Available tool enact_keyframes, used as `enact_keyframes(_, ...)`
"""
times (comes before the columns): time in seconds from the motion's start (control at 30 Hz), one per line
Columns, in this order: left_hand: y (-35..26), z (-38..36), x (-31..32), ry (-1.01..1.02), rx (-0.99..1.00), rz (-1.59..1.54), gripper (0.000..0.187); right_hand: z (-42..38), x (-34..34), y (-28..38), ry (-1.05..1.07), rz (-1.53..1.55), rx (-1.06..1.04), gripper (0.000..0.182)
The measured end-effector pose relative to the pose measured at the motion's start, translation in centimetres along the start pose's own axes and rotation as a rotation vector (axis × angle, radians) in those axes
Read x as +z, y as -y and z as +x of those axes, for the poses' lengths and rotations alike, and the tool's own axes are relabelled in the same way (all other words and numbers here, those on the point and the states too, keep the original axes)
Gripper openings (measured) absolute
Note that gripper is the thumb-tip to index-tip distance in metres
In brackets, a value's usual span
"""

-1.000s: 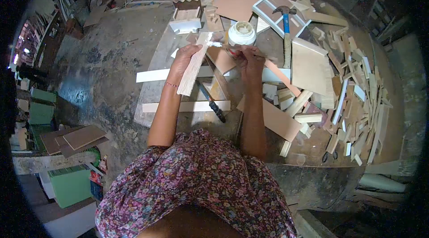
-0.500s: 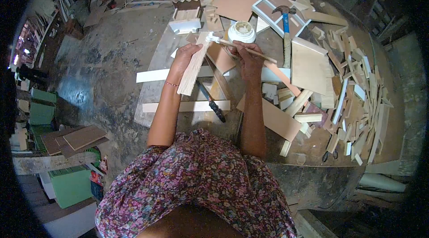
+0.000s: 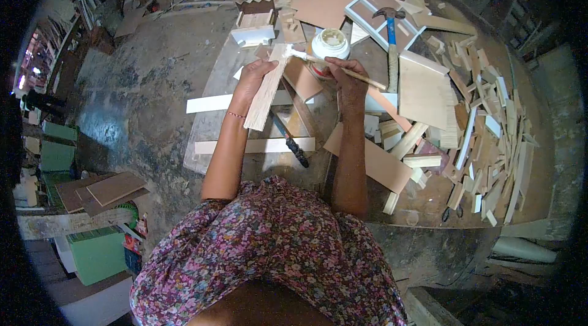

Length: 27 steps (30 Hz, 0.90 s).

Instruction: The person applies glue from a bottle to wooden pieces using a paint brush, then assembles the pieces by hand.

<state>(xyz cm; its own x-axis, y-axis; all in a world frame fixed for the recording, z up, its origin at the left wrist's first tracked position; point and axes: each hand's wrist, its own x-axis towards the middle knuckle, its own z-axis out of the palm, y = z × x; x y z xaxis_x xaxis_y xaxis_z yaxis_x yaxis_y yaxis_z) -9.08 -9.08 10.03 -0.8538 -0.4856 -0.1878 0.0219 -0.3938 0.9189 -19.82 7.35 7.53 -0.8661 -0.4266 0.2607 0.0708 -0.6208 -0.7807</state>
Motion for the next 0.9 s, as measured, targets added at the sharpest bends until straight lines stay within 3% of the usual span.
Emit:
enact_keyframes(0.37, -0.1, 0.1, 0.0, 0.007, 0.012, 0.018, 0.011, 0.2, 0.5, 0.7, -0.018, -0.185, 0.0, 0.007)
enact_keyframes(0.67, 0.2, 0.0, 0.6, -0.012, 0.038, 0.043, 0.01, 0.3, 1.0, 0.3, -0.022, -0.187, -0.063, 0.007)
enact_keyframes(0.9, 0.3, 0.1, -0.1, 0.003, 0.012, 0.05, 0.009, 0.0, 0.8, 0.7, 0.076, -0.143, 0.007, 0.007)
